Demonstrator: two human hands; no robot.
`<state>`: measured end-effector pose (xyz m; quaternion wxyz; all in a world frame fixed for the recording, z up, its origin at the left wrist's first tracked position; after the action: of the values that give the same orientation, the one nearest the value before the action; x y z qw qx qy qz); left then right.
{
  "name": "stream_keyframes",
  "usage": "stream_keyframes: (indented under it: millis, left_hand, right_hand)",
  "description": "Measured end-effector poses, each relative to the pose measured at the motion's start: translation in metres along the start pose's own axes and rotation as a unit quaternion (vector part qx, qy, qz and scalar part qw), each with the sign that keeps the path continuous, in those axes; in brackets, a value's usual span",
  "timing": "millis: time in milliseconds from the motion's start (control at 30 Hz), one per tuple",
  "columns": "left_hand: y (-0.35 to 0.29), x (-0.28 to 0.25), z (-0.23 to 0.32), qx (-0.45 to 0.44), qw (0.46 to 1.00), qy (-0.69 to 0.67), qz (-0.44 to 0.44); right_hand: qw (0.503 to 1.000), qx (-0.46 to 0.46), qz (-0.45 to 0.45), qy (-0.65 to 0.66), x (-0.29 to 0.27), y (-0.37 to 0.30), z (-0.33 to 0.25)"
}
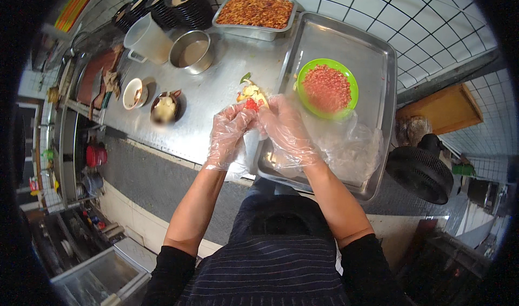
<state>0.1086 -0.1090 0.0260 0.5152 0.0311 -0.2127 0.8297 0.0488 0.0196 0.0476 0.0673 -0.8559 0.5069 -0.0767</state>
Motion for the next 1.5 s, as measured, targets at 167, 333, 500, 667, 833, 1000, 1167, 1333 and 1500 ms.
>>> stream_keyframes:
  millis: [167,333,500,667,833,1000,1167,1333,1500]
  left_hand:
    - [-0.036,-0.016,-0.002,0.004,0.998,-0.052,0.018]
    - [-0.068,-0.035,0.005,0.005,0.992,-0.128,0.011]
    - [-0.102,-0.073,0.019,0.018,0.980,-0.199,0.021]
    - [-0.128,-0.143,0.023,0.018,0.972,-0.214,0.098]
    - [-0.176,-0.231,0.041,0.075,0.964,-0.211,0.145]
    - [-0.222,-0.325,0.062,0.091,0.954,-0.214,0.191]
    - [-0.268,-0.405,0.074,0.105,0.937,-0.202,0.267]
    - [-0.301,-0.474,0.076,0.122,0.925,-0.177,0.314]
    - [-0.320,-0.531,0.080,0.143,0.898,-0.213,0.357]
  right_hand:
    - [0.998,0.049,-0.036,-0.006,0.012,-0.023,-0.004]
    - [0.997,0.028,-0.065,-0.044,0.034,-0.039,-0.007]
    - [0.973,-0.089,-0.081,-0.195,0.079,-0.052,0.000]
    - [0.947,-0.171,-0.145,-0.231,0.158,-0.070,0.000]
    - [0.948,-0.163,-0.224,-0.160,0.257,-0.092,0.009]
    - [0.949,-0.133,-0.260,-0.123,0.363,-0.123,0.012]
    - [0.930,-0.135,-0.323,-0.111,0.454,-0.143,0.030]
    - [0.910,-0.064,-0.400,-0.085,0.531,-0.154,0.039]
    - [0.874,-0.020,-0.471,-0.118,0.598,-0.153,0.049]
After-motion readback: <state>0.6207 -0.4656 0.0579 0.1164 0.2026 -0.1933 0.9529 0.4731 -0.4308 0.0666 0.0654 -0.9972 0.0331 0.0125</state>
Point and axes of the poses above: each hand's wrist, its own y-axis towards the middle knuckle, its own x-axis out of the palm, z = x × y, the point moved 2 cm from there along y, towards the middle knuckle, and after that the axes turned 2 degrees about z, right-handed, at the moved point
